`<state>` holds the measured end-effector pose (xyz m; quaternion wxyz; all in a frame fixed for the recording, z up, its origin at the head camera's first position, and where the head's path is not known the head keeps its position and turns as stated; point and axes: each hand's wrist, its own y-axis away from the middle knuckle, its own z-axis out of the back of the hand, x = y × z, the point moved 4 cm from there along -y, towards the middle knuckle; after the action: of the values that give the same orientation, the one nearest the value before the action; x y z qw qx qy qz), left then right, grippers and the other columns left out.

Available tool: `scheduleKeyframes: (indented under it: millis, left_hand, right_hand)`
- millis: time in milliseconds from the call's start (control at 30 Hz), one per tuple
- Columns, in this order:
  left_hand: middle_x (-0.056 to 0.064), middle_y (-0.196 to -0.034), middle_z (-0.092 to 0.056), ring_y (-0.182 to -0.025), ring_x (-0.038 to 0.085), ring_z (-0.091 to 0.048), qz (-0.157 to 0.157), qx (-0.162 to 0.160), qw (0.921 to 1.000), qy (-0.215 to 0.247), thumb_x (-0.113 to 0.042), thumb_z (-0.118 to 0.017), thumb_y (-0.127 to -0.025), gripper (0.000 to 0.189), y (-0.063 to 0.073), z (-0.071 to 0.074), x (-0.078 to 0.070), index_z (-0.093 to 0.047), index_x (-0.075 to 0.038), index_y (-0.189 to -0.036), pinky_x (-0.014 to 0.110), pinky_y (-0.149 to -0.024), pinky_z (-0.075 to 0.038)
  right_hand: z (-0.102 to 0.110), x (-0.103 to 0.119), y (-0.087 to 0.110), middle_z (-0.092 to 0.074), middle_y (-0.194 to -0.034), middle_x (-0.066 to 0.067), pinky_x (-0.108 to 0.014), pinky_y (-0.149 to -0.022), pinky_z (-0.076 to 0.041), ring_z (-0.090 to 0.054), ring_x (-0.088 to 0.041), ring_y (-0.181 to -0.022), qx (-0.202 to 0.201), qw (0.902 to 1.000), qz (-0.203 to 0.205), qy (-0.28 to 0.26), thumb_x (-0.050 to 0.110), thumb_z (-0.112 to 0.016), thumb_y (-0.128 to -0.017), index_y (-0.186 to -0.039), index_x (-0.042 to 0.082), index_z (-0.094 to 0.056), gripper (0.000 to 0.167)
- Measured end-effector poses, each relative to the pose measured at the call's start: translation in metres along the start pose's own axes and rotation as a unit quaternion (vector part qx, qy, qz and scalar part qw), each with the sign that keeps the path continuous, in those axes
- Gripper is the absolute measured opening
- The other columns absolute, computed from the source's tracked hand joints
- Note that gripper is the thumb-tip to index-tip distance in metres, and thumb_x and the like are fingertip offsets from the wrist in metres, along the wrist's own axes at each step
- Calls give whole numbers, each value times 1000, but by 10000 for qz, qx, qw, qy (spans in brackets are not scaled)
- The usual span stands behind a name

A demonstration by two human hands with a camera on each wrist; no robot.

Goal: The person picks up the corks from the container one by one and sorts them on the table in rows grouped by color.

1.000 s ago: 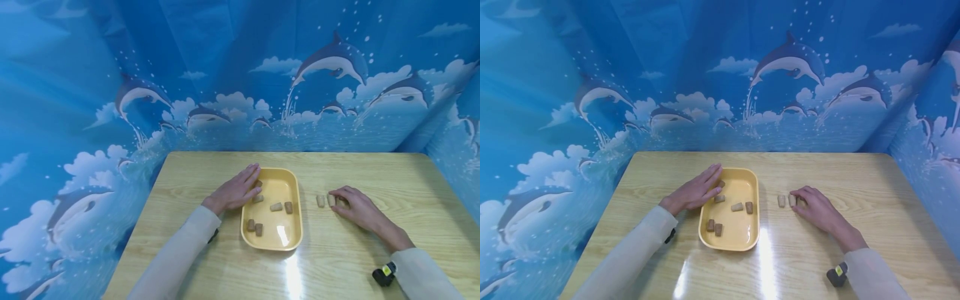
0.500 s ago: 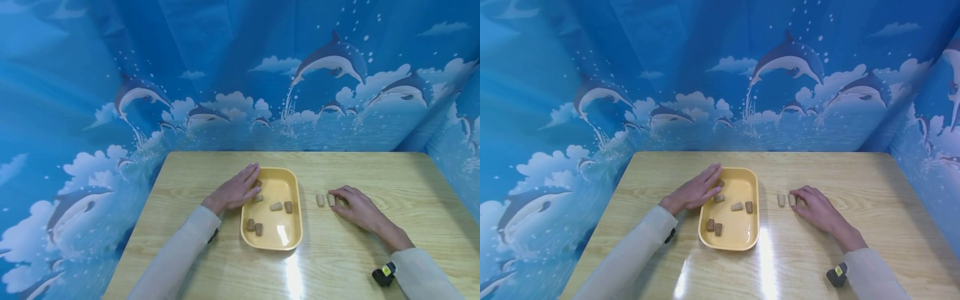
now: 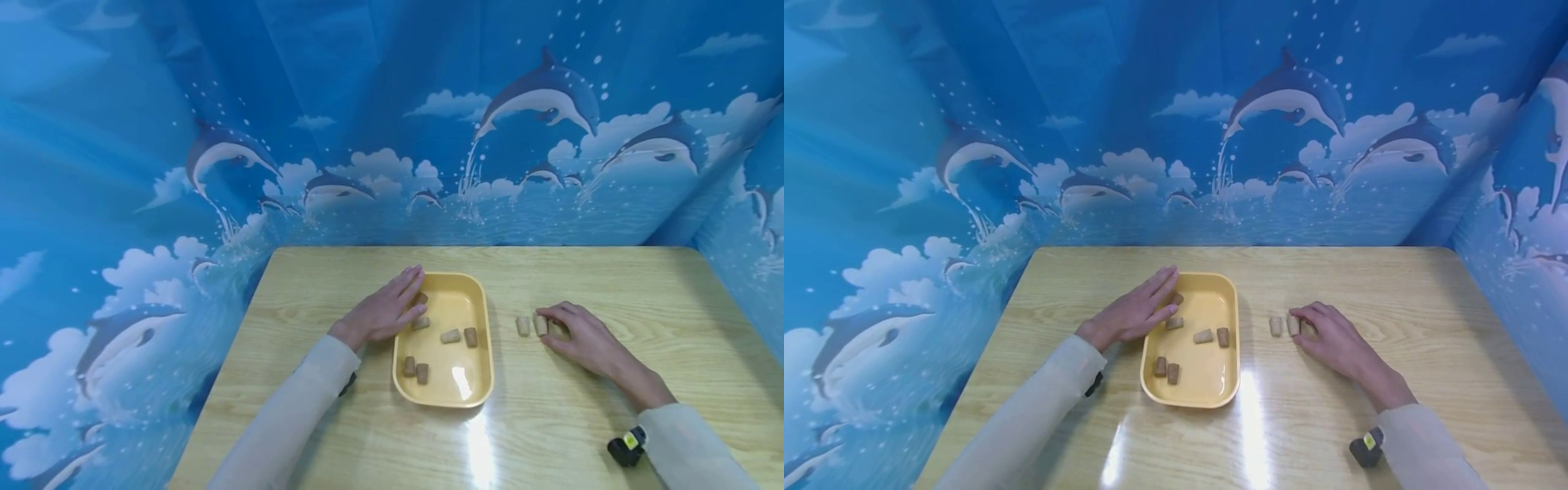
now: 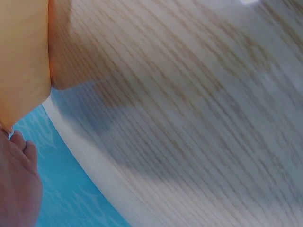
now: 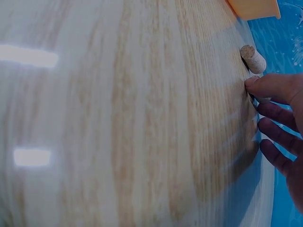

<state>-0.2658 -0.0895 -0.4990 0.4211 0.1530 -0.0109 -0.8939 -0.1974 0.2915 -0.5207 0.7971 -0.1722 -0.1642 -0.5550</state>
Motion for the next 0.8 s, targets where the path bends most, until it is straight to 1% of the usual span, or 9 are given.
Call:
scheduleKeyframes:
  millis: [67,167,267,400,500,700,800]
  left_hand:
    - [-1,-185,9,-172,20,3,4,3,10000,4,-62,-20,-115,79,0,0,0,1,-16,-176,38,-141,-10]
    - [-1,-185,9,-172,20,2,7,-7,10000,21,-62,-20,-115,80,0,1,0,-1,-15,-177,38,-141,-11]
    - [-2,-185,9,-172,20,2,4,-30,10000,49,-62,-20,-115,80,-1,0,1,-2,-15,-177,39,-141,-12]
    - [-2,-185,9,-172,20,0,-10,-74,9999,100,-64,-19,-115,81,-2,-2,2,-3,-14,-177,39,-141,-12]
    - [-3,-185,10,-172,20,-2,7,-76,9999,137,-64,-19,-114,82,-2,-2,2,-3,-15,-177,39,-141,-13]
    - [-4,-185,9,-172,20,-2,45,-63,9998,187,-64,-19,-114,81,-1,-1,1,-3,-15,-177,40,-141,-14]
    - [-4,-185,10,-172,20,-2,56,-63,9998,192,-65,-18,-114,82,0,-1,1,-3,-15,-177,40,-141,-14]
  right_hand:
    - [0,1,0,-73,-121,-13,-52,-87,-59,-68,-30,-107,-15,10000,-6,9,19,-84,-95,-142,1,-69,53]
    - [1,3,0,-73,-121,-14,-53,-88,-60,-69,-32,-107,-17,10000,-17,-42,21,-85,-96,-144,0,-67,55]
    - [4,4,0,-72,-126,-18,-59,-93,-60,-70,-37,-112,28,9998,-82,-175,27,-85,-96,-146,-1,-65,60]
    - [10,5,-1,-70,-134,-23,-68,-101,-57,-68,-43,-120,31,9994,-145,-325,32,-84,-97,-148,-2,-63,65]
    - [14,9,-3,-70,-135,-25,-70,-101,-56,-67,-45,-121,-41,9994,-106,-339,32,-83,-97,-148,-1,-63,64]
    - [17,22,-10,-71,-134,-23,-69,-97,-58,-68,-44,-120,-204,9993,50,-322,30,-83,-97,-145,0,-66,59]
    - [18,31,-13,-71,-136,-22,-71,-101,-56,-67,-45,-123,-264,9989,82,-372,30,-83,-98,-145,1,-67,57]
